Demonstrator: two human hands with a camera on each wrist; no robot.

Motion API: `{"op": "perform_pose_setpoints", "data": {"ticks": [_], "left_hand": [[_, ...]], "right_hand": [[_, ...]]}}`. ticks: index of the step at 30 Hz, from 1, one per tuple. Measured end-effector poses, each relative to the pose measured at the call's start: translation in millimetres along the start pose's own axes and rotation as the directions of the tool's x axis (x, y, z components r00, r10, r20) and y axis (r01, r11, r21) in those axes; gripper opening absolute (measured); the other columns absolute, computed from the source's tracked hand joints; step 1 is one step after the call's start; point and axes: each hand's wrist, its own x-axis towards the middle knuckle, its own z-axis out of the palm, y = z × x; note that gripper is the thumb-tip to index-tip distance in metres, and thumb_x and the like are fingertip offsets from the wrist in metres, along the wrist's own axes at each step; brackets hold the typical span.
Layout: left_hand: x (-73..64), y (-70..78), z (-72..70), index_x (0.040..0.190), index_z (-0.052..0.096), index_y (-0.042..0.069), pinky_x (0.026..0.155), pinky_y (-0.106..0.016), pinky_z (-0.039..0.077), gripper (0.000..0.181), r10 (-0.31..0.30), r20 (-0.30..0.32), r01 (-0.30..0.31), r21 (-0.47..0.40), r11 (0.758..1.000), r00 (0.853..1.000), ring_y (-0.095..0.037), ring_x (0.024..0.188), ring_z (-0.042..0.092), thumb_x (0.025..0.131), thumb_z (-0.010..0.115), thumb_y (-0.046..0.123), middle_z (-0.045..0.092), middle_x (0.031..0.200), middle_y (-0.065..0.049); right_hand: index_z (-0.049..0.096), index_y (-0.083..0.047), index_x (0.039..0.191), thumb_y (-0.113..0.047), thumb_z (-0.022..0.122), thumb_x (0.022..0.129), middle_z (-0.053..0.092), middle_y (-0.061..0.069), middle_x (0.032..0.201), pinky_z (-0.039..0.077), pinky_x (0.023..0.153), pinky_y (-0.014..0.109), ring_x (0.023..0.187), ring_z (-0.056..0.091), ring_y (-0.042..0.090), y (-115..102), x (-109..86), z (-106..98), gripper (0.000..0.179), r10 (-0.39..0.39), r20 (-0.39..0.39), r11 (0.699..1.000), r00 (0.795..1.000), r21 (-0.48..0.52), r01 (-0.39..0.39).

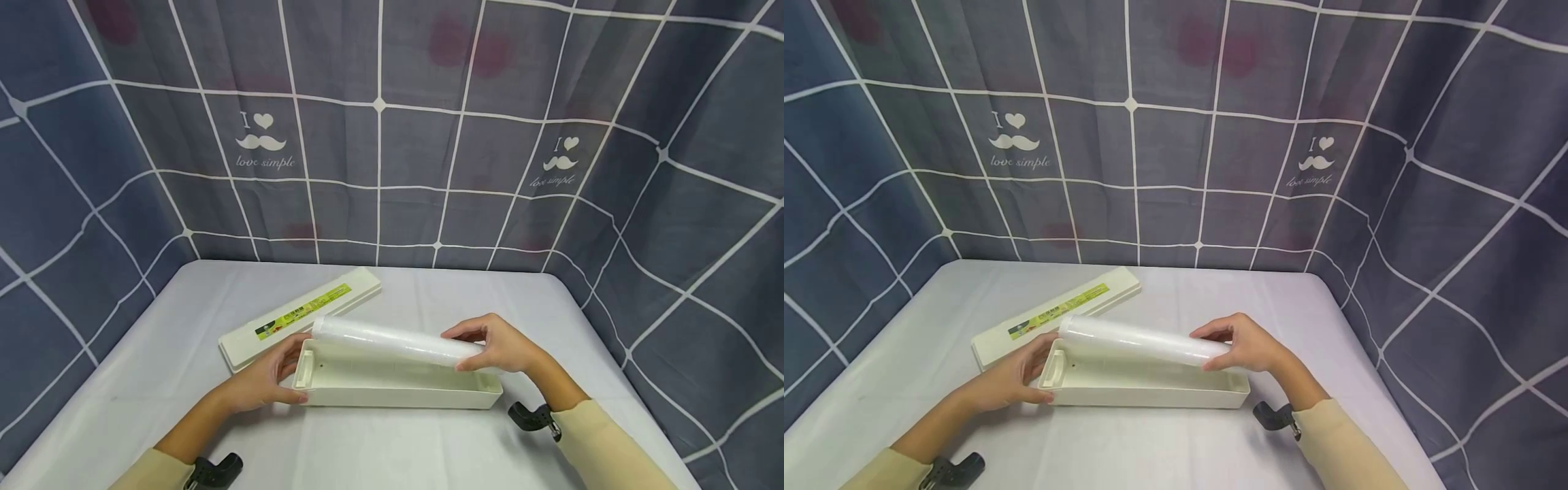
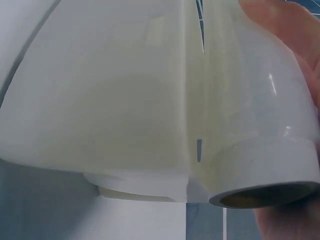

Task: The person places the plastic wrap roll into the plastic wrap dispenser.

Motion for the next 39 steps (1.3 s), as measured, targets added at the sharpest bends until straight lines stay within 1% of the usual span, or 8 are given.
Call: {"op": "perform_pose_setpoints", "data": {"ticks": [4,7,14,19,24,31,34,39], "left_hand": [[0.4,-0.9,0.0,0.155,0.030,0.005,0.110,-0.014,0.044,0.101,0.006,-0.003,-0.006,-0.005,1.000,1.000,0.002,0.137,0.048,0.072,0.088,-0.003,0.034,0.157,-0.024],[0.6,-0.8,0.2,0.155,0.029,0.004,0.111,-0.013,0.043,0.102,0.015,-0.004,-0.015,-0.004,1.000,1.000,0.004,0.137,0.047,0.073,0.088,-0.003,0.035,0.157,-0.022],[0.4,-1.4,-0.3,0.155,0.030,0.004,0.112,-0.014,0.042,0.100,0.028,-0.005,-0.028,-0.003,1.000,1.000,0.003,0.137,0.048,0.073,0.088,-0.003,0.040,0.153,-0.018],[0.3,-2.2,-0.3,0.153,0.030,0.002,0.111,-0.014,0.043,0.098,0.036,0.001,-0.036,-0.011,0.999,0.999,0.001,0.136,0.049,0.075,0.087,-0.002,0.043,0.150,-0.016],[0.7,-1.7,0.2,0.152,0.031,0.005,0.110,-0.014,0.044,0.097,0.017,0.003,-0.017,-0.017,1.000,1.000,-0.001,0.135,0.051,0.074,0.088,-0.002,0.044,0.148,-0.015],[0.1,1.2,0.6,0.152,0.030,0.001,0.111,-0.012,0.042,0.098,0.017,-0.004,-0.017,0.004,1.000,1.000,0.002,0.136,0.050,0.074,0.088,-0.002,0.040,0.149,-0.019],[0.3,1.5,0.7,0.152,0.029,0.000,0.110,-0.012,0.042,0.098,0.014,0.000,-0.014,-0.004,1.000,1.000,0.002,0.136,0.049,0.074,0.088,-0.003,0.038,0.150,-0.022],[0.7,1.1,0.9,0.153,0.028,0.000,0.110,-0.011,0.042,0.099,0.000,0.001,0.000,-0.001,1.000,1.000,0.003,0.135,0.050,0.074,0.088,-0.002,0.037,0.151,-0.024]], "right_hand": [[0.075,-0.010,0.121,-0.022,0.093,0.075,0.075,0.008,0.120,0.059,0.092,0.024,0.101,0.072,0.012,-1.1,0.8,0.9,0.050,0.021,0.021,1.000,1.000,0.001,-0.021],[0.075,-0.010,0.121,-0.022,0.093,0.075,0.076,0.008,0.119,0.059,0.092,0.025,0.101,0.073,0.012,-2.1,1.3,1.1,0.050,0.019,0.033,1.000,0.999,0.001,-0.020],[0.075,-0.010,0.121,-0.019,0.092,0.076,0.076,0.008,0.118,0.059,0.093,0.026,0.101,0.073,0.013,-2.6,4.0,2.9,0.049,-0.004,0.057,1.000,0.998,0.002,0.004],[0.076,-0.012,0.120,-0.019,0.092,0.075,0.077,0.005,0.116,0.060,0.087,0.028,0.096,0.073,0.018,-5.0,6.3,5.2,0.048,0.005,0.070,1.000,0.998,-0.007,-0.005],[0.077,-0.017,0.119,-0.022,0.093,0.074,0.077,0.000,0.115,0.060,0.086,0.027,0.096,0.073,0.019,-7.5,7.4,7.4,0.048,0.026,0.079,0.999,0.997,-0.021,-0.024],[0.077,-0.020,0.119,-0.022,0.094,0.073,0.077,-0.003,0.114,0.061,0.083,0.030,0.096,0.074,0.023,-9.5,7.7,11.3,0.049,0.063,0.097,0.998,0.993,0.003,-0.064],[0.077,-0.021,0.118,-0.021,0.094,0.072,0.077,-0.003,0.114,0.061,0.084,0.029,0.096,0.074,0.021,-9.7,7.3,12.6,0.049,0.081,0.097,0.997,0.992,0.002,-0.081],[0.077,-0.017,0.119,-0.020,0.094,0.073,0.078,0.002,0.115,0.060,0.084,0.027,0.095,0.074,0.019,-6.9,6.8,14.5,0.049,0.085,0.095,0.996,0.992,-0.008,-0.084]]}}
